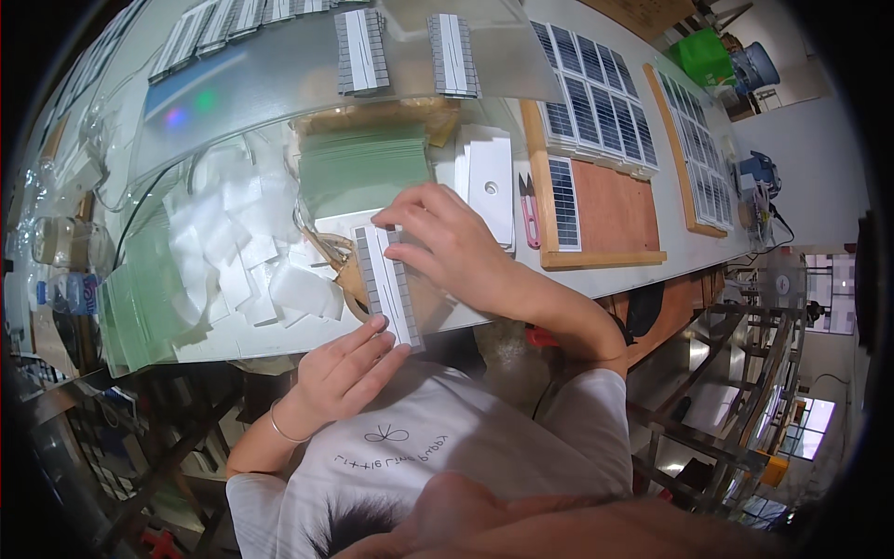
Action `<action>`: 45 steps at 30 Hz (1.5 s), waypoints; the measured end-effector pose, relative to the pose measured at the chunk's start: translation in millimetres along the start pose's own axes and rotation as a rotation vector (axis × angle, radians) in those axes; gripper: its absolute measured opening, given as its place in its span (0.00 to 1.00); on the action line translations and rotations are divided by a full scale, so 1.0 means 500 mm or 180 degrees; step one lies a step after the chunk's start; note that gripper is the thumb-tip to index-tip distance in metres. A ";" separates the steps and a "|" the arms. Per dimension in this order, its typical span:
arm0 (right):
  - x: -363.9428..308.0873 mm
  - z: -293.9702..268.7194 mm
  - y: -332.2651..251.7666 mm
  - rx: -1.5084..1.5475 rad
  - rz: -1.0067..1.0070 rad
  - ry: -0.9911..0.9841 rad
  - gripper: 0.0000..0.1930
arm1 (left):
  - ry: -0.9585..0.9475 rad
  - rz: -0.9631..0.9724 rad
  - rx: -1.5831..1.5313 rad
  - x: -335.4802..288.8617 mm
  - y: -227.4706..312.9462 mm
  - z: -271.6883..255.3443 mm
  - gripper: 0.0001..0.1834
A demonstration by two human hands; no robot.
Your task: The person assembles small solar panels by aligning solar cell strips with backing sheets, securing them together by hand, and placing the assembled panels onto a wooden tray.
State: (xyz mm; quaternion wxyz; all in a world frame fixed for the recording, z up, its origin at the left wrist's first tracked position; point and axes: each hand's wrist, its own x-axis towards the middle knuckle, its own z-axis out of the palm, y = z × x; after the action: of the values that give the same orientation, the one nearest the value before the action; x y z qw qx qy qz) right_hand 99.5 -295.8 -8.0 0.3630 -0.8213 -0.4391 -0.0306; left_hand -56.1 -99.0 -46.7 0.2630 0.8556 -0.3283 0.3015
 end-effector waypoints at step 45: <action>-0.016 -0.156 -0.055 0.1257 0.0760 0.0826 0.17 | 0.0292 -0.0061 -0.0174 -0.018 -0.008 -0.013 0.27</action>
State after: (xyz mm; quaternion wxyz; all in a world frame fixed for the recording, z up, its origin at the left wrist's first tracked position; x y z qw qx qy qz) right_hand 94.8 -340.2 62.0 0.5705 -0.7697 -0.2863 -0.0063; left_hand -60.7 -88.6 -49.7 0.3039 0.8366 -0.3158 0.3288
